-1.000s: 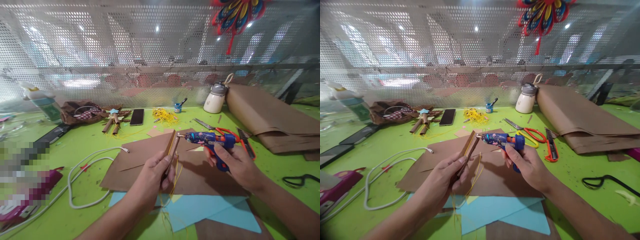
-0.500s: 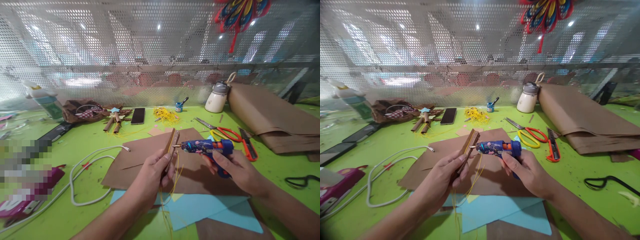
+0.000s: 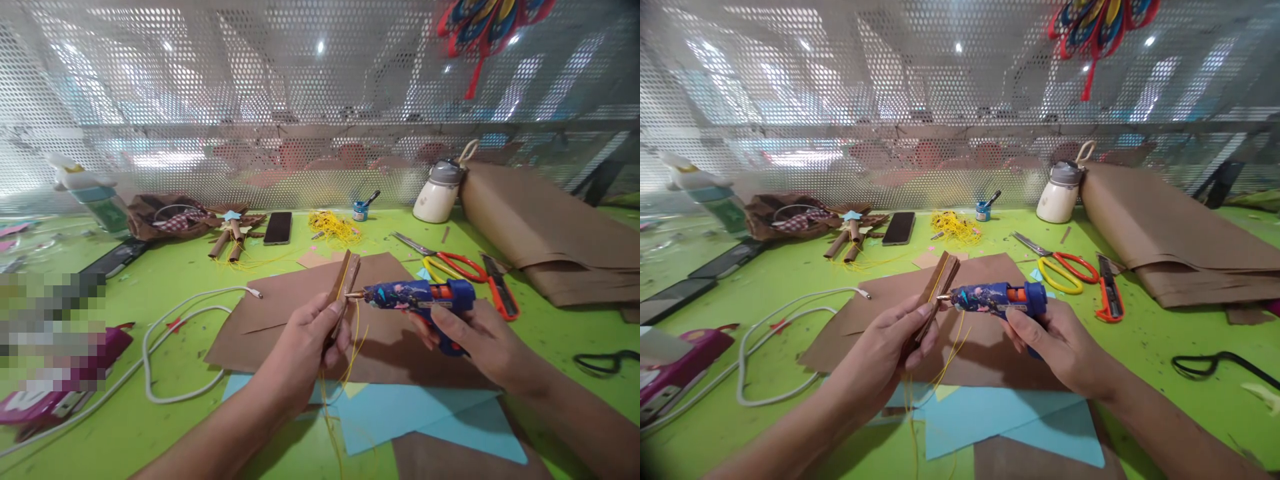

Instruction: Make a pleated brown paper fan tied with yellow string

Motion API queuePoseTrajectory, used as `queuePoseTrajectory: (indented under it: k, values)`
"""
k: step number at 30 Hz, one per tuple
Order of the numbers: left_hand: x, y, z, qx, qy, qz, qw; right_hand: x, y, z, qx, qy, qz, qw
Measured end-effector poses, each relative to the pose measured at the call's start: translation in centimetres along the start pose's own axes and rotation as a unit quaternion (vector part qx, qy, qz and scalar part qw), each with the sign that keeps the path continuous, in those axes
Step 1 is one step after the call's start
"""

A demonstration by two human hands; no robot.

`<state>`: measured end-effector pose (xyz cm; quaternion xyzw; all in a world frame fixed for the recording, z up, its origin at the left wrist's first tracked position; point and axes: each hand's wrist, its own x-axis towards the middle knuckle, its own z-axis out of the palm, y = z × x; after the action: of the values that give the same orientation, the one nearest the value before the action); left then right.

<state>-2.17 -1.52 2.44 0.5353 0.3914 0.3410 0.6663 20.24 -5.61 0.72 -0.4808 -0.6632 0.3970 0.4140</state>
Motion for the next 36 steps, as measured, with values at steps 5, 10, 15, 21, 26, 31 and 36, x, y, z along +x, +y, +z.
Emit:
queuePoseTrajectory:
  k: [5, 10, 15, 21, 26, 31, 36]
  values:
    - [0.0, -0.1, -0.1, 0.012, 0.002, 0.003, 1.000, -0.1, -0.3, 0.0, -0.019, -0.001, -0.002, 1.000]
    - [-0.1, 0.0, -0.1, 0.025, -0.006, 0.004, 1.000, 0.0, -0.1, -0.1, -0.019, 0.018, 0.002, 1.000]
    - [0.0, -0.1, 0.0, 0.027, 0.000, 0.005, 1.000, 0.4, 0.3, -0.1, 0.013, 0.050, 0.006, 0.999]
    - [-0.1, 0.0, 0.0, 0.036, -0.010, 0.008, 0.999, 0.3, 0.7, 0.2, 0.080, 0.036, 0.013, 0.996]
    - [-0.2, 0.1, 0.0, 0.023, -0.010, 0.009, 1.000, 0.2, 0.7, 0.7, 0.116, -0.013, 0.024, 0.993]
    - [-0.3, 0.2, 0.1, -0.014, -0.011, 0.002, 1.000, 0.4, 0.8, 0.7, 0.163, 0.018, 0.034, 0.986]
    - [-0.4, 0.0, 0.3, -0.038, -0.017, 0.003, 0.999, 0.8, 0.7, 0.6, 0.235, 0.066, 0.029, 0.969]
